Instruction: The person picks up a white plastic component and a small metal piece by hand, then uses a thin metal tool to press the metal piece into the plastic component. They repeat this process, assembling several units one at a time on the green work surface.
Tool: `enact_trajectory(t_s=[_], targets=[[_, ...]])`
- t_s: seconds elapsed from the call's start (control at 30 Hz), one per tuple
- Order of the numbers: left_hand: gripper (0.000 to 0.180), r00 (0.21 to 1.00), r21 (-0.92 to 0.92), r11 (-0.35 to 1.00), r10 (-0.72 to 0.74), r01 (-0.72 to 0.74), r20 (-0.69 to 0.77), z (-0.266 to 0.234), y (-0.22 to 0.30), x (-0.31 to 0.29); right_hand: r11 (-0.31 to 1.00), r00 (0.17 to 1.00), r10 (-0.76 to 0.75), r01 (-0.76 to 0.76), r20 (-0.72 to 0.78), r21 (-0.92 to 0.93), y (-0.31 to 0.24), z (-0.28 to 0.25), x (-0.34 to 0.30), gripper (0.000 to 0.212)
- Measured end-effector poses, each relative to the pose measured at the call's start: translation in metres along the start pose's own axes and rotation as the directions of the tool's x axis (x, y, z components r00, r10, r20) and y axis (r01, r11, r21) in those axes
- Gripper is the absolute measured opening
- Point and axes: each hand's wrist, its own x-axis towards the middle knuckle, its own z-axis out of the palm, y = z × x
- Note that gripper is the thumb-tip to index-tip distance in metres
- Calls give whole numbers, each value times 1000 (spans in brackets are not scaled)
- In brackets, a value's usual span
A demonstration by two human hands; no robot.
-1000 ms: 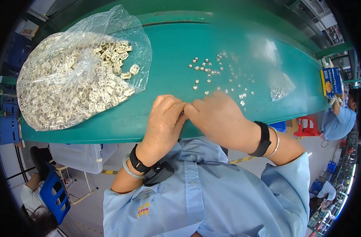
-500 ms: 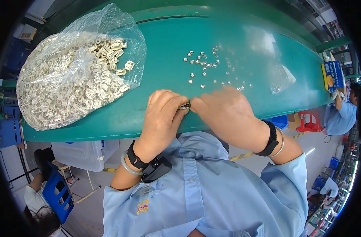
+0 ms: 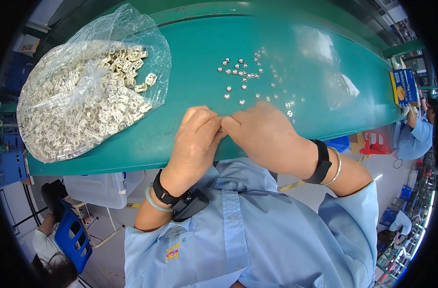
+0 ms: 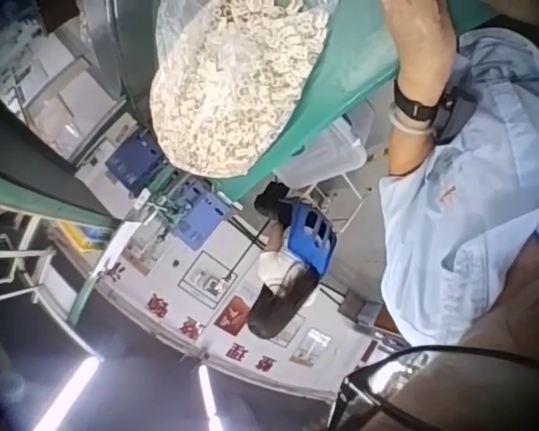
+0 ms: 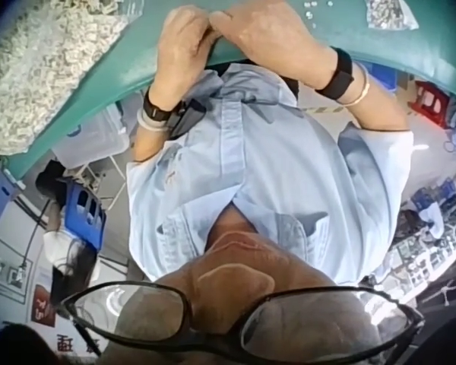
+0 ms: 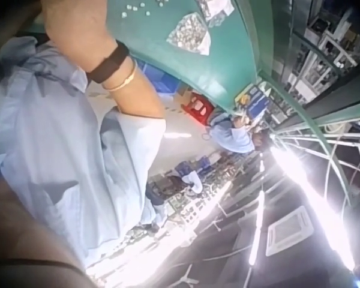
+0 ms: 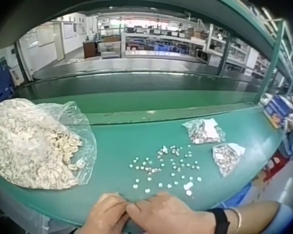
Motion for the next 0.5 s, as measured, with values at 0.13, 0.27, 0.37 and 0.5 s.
enact_trajectory(t_s=[0.13,0.27,0.37,0.5], targets=[[27,1000,20,1000,-1,1,3,0,1,0,995,992,44,-32,-122,99,6,16,-5,9],[26,999,27,999,-43,42,21,-3,4,-1,952,963,213,-168,-162,255,6,26,-12,13],[24,992,46,991,-124,123,14,-8,7,-6,912,951,274,-211,-140,351,3,22,-9,13],[20,935,-328,880,-354,344,30,-13,11,-15,936,894,231,-97,-383,338,-4,-3,-24,10]])
